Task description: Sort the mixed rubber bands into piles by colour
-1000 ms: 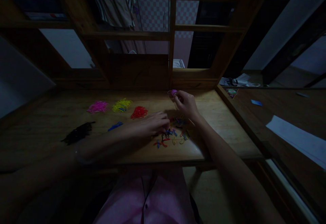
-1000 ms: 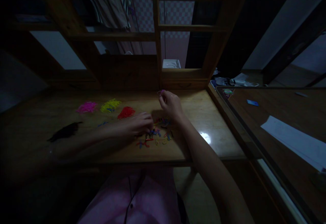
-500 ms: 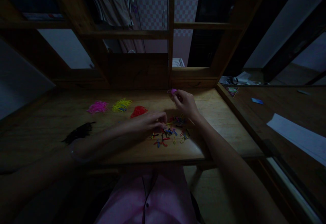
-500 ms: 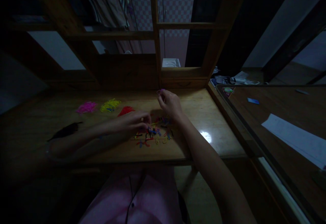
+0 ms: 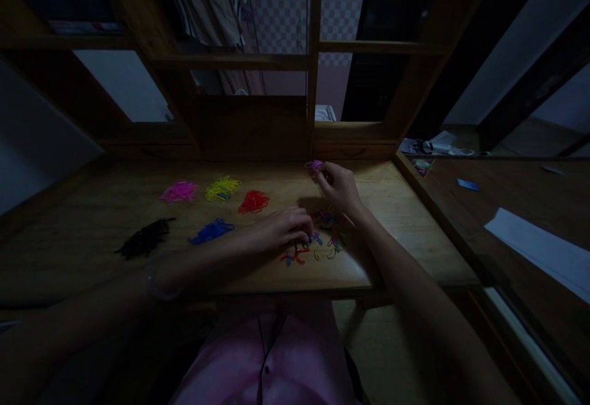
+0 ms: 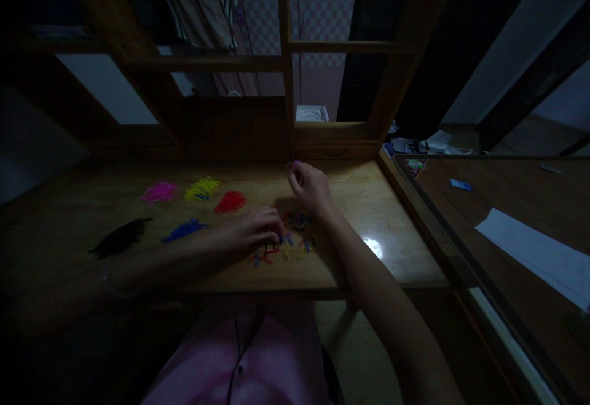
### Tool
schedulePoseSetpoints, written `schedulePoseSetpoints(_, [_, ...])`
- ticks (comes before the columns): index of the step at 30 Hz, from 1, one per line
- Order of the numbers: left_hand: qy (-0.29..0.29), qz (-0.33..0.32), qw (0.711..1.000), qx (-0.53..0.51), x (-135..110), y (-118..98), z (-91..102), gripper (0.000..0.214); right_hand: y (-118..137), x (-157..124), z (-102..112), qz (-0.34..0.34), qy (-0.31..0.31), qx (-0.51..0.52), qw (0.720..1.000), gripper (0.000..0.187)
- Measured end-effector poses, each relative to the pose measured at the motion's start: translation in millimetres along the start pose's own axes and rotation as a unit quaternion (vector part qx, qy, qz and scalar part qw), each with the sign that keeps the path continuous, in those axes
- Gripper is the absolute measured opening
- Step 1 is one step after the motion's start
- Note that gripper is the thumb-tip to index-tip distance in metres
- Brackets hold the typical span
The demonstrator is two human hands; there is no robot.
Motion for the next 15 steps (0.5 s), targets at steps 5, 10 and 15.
schedulePoseSetpoints(5, [-0.001,-0.003,0.999,0.051,0.9,-0.1,-2.8,0.019,0.8,0.7,0.5,0.002,-0.001,-0.004,1.000,0.019])
schedulePoseSetpoints(10, [-0.016,0.018,0.999,0.040,-0.5,0.0,0.4,0.019,0.1,0.9,0.5,0.000,-0.001,-0.006,1.000,0.020])
schedulePoseSetpoints(15, [-0.043,0.047,0.998,0.011,-2.7,-1.1,12.1,0.023,-0.6,0.2,0.0,-0.004,0.000,0.002,1.000,0.019])
Point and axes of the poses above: each hand's wrist, its own x-axis towards the middle knuckle, its own z-axis out of the back of the hand, y = z × x, the point moved 10 cm from there along x, towards the middle knuckle, and after that the axes turned 13 degrees about -y, right-handed, at the moved point
